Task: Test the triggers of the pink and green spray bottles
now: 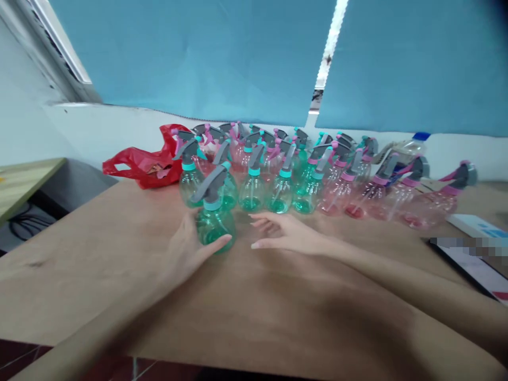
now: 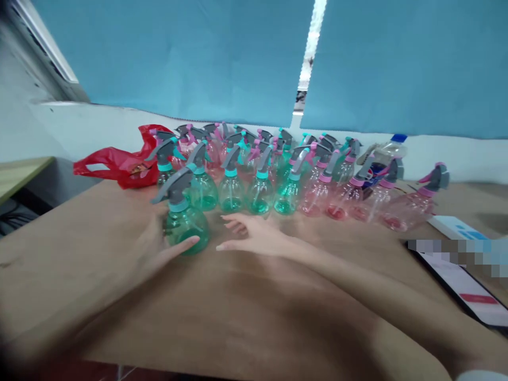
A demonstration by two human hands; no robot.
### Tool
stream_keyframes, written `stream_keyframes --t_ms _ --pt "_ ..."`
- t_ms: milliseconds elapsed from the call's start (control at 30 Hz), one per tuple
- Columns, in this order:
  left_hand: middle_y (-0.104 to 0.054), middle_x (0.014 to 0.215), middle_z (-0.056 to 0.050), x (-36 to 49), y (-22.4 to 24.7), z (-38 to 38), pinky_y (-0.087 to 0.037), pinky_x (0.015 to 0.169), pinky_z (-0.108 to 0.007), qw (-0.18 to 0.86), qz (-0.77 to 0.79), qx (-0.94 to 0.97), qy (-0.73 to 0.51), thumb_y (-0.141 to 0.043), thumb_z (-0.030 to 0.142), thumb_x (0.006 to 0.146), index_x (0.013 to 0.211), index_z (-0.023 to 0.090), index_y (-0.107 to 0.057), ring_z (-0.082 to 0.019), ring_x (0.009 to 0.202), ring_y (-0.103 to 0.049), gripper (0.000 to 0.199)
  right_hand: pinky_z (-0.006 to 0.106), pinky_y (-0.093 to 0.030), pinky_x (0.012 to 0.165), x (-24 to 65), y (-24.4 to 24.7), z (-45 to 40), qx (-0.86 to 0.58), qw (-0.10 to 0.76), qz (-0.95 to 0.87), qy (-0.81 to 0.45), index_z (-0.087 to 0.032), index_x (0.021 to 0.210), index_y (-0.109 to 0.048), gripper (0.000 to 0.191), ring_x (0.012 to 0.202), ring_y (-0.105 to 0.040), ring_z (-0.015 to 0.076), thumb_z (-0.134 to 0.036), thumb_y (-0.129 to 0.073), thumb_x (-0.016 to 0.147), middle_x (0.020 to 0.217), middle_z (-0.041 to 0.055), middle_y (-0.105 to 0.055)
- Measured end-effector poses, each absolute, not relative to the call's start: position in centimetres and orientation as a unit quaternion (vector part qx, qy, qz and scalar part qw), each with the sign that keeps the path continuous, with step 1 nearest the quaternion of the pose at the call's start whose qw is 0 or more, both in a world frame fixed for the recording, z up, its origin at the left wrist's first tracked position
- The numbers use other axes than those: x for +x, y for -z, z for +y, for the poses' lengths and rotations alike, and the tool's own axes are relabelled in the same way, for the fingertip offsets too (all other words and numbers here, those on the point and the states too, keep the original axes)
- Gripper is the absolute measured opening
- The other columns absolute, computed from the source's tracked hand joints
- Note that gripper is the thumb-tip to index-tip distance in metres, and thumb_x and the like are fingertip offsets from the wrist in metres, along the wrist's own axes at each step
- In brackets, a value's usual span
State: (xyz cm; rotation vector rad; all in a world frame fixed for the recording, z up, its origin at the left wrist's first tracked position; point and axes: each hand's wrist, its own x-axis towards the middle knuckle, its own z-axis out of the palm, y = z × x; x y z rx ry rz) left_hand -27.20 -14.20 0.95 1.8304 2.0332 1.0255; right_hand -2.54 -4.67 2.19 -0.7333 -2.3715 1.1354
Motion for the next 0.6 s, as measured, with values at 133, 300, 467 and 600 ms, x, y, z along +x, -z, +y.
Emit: stream_keyframes --t_ms 133,300,467,600 --pt "-0.047 0.137 -0.016 -21.1 -1.7 -13.1 -0.042 0.103 -0.055 0.130 0.686 0.645 -0.309 -0.064 0.064 0.075 0.135 0.023 -0.028 -0.039 0.128 -0.047 0.080 0.051 -0.048 0.100 1.5 -2.2 -5.1 -0.271 0.234 -0.851 -0.383 -0.024 0.140 -0.044 0.077 0.121 -0.057 0.0281 -0.052 -0.074 0.075 0.137 0.0128 -0.056" --pt "-0.047 0.138 -0.016 -14.2 -1.8 -11.1 -0.047 0.095 -0.053 0.194 0.647 0.683 -0.279 -0.063 0.065 0.075 0.136 0.023 -0.028 -0.037 0.124 -0.051 0.082 0.056 -0.040 0.107 6.1 -1.0 -6.0 -0.274 0.287 -0.840 -0.371 -0.024 0.145 -0.035 0.090 0.132 -0.046 0.0331 -0.050 -0.078 0.070 0.147 0.0136 -0.045" --pt "-0.048 0.136 -0.018 -8.7 -2.0 -9.5 -0.046 0.094 -0.052 0.237 0.618 0.701 -0.265 -0.069 0.062 0.071 0.136 0.018 -0.028 -0.037 0.122 -0.052 0.089 0.052 -0.042 0.106 9.9 0.6 -6.2 -0.294 0.352 -0.804 -0.378 -0.025 0.141 -0.034 0.083 0.129 -0.050 0.0313 -0.044 -0.078 0.073 0.141 0.0128 -0.050" --pt "-0.051 0.133 -0.017 -6.4 -2.5 -8.6 -0.047 0.094 -0.053 0.277 0.593 0.713 -0.252 -0.070 0.061 0.070 0.134 0.019 -0.030 -0.036 0.120 -0.053 0.087 0.051 -0.047 0.100 11.6 1.7 -6.0 -0.317 0.389 -0.788 -0.358 -0.023 0.138 -0.035 0.080 0.125 -0.052 0.0311 -0.039 -0.078 0.073 0.139 0.0141 -0.050"
